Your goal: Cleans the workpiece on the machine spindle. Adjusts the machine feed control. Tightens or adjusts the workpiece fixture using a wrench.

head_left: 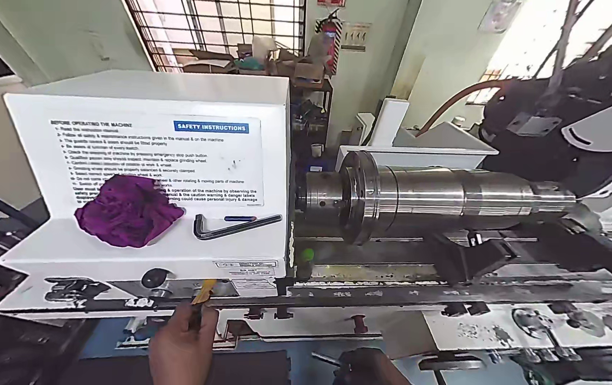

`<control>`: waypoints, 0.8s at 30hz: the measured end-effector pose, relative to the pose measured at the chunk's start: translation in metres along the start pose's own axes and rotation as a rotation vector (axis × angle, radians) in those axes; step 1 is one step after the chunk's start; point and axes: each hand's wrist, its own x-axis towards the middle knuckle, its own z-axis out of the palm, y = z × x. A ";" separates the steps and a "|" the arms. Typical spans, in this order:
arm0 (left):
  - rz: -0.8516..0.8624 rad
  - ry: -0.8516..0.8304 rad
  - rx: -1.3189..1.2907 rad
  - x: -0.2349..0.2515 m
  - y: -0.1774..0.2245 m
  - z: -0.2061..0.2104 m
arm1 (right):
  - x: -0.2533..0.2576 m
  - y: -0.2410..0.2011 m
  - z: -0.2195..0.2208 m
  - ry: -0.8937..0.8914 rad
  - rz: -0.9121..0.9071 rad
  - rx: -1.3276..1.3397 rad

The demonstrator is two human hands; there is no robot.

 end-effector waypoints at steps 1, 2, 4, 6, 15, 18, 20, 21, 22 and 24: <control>0.024 -0.010 0.074 0.002 0.002 -0.004 | 0.000 0.001 0.002 -0.011 0.004 -0.007; 0.039 -0.024 0.137 0.003 0.005 -0.007 | 0.000 0.003 0.003 -0.022 0.012 -0.013; 0.058 -0.029 0.220 0.004 0.010 -0.010 | 0.000 0.003 0.004 -0.048 0.047 -0.008; 0.078 -0.008 0.212 0.003 0.007 -0.009 | 0.001 0.003 0.004 -0.058 0.054 -0.003; 0.108 0.002 0.093 -0.003 -0.010 -0.005 | 0.005 0.006 0.004 -0.062 0.029 -0.011; 0.078 0.020 -0.019 -0.004 -0.011 0.000 | 0.005 0.007 0.006 -0.073 0.038 -0.016; -0.040 0.000 -0.298 -0.004 -0.007 0.006 | 0.005 0.009 0.008 -0.065 0.015 -0.025; -0.143 -0.011 -0.508 -0.004 -0.001 0.009 | 0.005 0.010 0.009 -0.063 0.002 -0.028; -0.226 -0.006 -0.679 -0.004 0.004 0.012 | 0.004 0.010 0.010 -0.064 0.000 -0.030; -0.285 0.013 -0.784 -0.004 0.009 0.016 | 0.005 0.009 0.011 -0.063 0.003 -0.035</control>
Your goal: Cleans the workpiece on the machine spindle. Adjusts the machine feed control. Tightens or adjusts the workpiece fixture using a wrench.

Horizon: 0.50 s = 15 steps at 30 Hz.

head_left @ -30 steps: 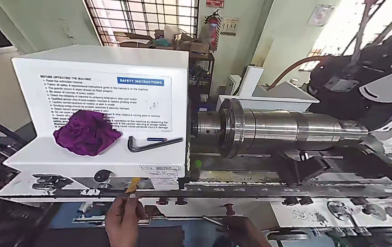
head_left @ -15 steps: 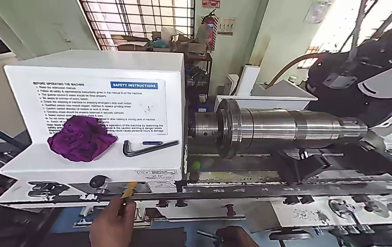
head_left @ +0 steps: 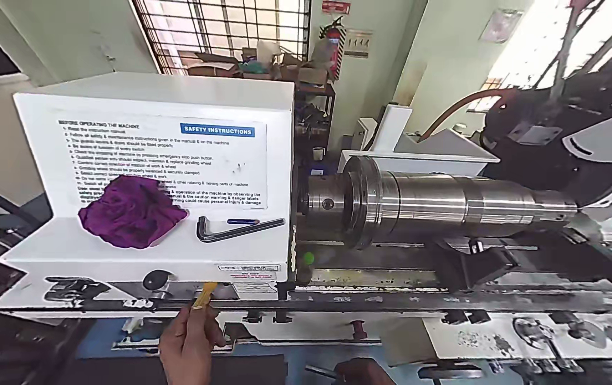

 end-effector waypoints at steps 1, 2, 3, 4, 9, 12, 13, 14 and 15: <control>0.000 -0.004 0.007 -0.001 -0.001 0.000 | 0.000 -0.001 0.001 -0.004 0.009 -0.002; 0.005 -0.014 0.028 -0.001 -0.002 -0.002 | 0.000 -0.002 0.001 -0.008 0.014 -0.001; 0.012 -0.030 0.062 -0.001 -0.002 -0.003 | -0.001 -0.003 0.001 -0.015 0.019 0.003; 0.027 -0.044 0.096 0.000 -0.003 -0.005 | -0.001 -0.003 0.001 -0.021 0.021 0.002; 0.111 -0.083 0.261 0.002 -0.002 -0.013 | 0.002 -0.003 0.001 -0.026 0.006 -0.008; 0.113 -0.077 0.288 0.003 0.001 -0.013 | 0.003 -0.004 0.002 -0.042 0.016 -0.030; 0.111 -0.077 0.303 0.004 0.001 -0.013 | 0.003 -0.003 0.003 -0.044 0.017 -0.038; 0.116 -0.077 0.327 0.005 0.001 -0.014 | 0.003 -0.003 0.004 -0.046 0.023 -0.046; 0.129 -0.075 0.364 0.006 0.000 -0.015 | 0.002 -0.003 0.005 -0.050 0.027 -0.050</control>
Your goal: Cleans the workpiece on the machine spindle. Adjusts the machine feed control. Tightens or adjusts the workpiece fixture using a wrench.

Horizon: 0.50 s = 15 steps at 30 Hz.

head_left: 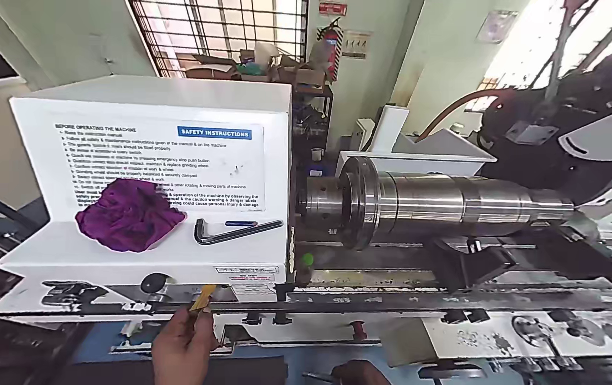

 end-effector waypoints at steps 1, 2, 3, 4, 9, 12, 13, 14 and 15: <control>0.019 -0.001 0.055 0.001 -0.002 -0.001 | 0.000 -0.001 0.000 -0.009 0.004 -0.002; 0.041 -0.002 0.131 0.001 -0.003 -0.002 | 0.000 -0.001 0.000 -0.012 0.002 -0.001; 0.068 -0.003 0.213 0.000 -0.003 -0.004 | 0.000 -0.002 0.000 -0.015 -0.002 0.001; 0.095 -0.004 0.291 0.000 -0.002 -0.005 | -0.001 -0.003 0.000 -0.019 -0.005 0.001; 0.142 -0.004 0.405 -0.002 -0.001 -0.006 | -0.002 -0.006 0.002 -0.062 0.019 -0.021; 0.136 -0.005 0.396 -0.001 0.000 -0.005 | -0.002 -0.005 0.005 -0.081 0.029 -0.045; 0.135 -0.004 0.401 -0.001 0.000 -0.006 | -0.002 -0.004 0.007 -0.087 0.028 -0.052; 0.133 -0.004 0.410 -0.002 0.001 -0.006 | -0.002 -0.003 0.008 -0.091 0.027 -0.057; 0.133 -0.005 0.420 -0.002 0.001 -0.006 | -0.002 -0.002 0.008 -0.089 0.020 -0.060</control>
